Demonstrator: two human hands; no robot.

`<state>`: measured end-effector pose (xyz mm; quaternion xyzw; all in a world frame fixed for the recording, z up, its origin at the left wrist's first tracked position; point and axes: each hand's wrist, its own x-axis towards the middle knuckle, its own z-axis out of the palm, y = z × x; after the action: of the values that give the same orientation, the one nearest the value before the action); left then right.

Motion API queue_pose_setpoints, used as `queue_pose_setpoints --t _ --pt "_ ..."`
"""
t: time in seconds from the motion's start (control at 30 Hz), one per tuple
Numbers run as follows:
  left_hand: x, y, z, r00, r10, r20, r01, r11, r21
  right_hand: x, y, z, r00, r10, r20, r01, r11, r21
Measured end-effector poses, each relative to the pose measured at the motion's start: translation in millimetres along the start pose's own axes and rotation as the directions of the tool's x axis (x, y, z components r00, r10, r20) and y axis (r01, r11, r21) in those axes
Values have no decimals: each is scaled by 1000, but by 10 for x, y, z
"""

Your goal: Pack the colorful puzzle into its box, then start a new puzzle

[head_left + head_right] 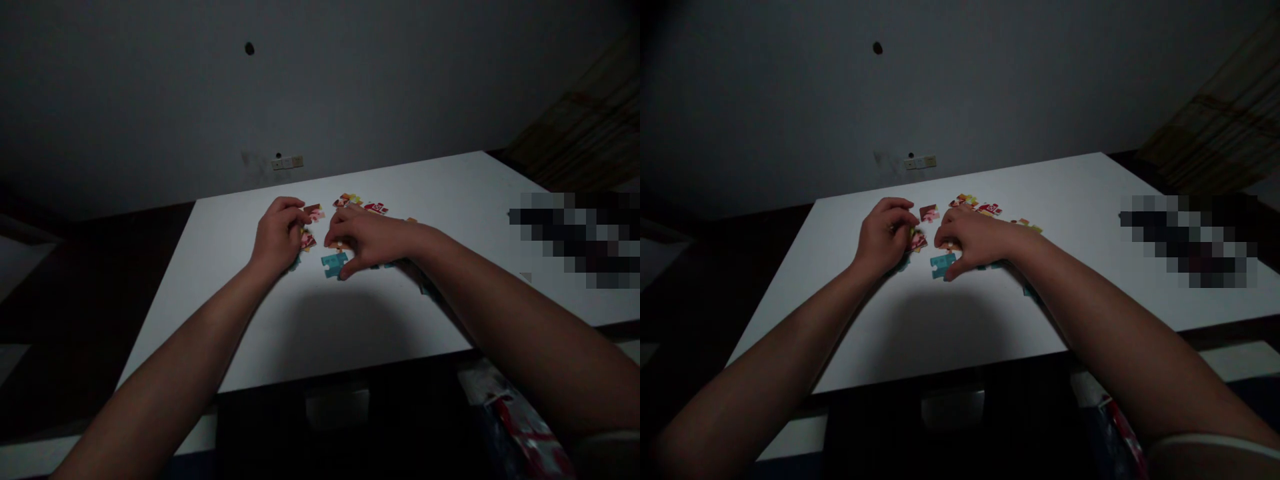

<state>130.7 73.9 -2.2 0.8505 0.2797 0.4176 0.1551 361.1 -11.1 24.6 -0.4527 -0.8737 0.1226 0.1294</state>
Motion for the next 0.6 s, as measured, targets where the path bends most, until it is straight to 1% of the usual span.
queue_pose_setpoints --t 0.1,0.2,0.3,0.43,0.6 --pt "21 -89 -23 986 -148 -71 157 977 147 -2 -31 -28 1000 -11 13 11 1000 8" --pt "28 -143 -42 972 -232 -47 236 938 255 -4 -49 -49 998 -38 48 36 998 41" --pt "29 -152 -56 966 -258 1 246 921 303 -4 -53 -51 996 -59 70 54 996 69" --pt "31 -143 -53 968 -252 12 235 919 315 -6 -59 -41 994 -49 97 39 994 103" --pt "31 -127 -38 961 -274 37 250 920 303 -27 -63 -19 991 -36 127 19 992 127"
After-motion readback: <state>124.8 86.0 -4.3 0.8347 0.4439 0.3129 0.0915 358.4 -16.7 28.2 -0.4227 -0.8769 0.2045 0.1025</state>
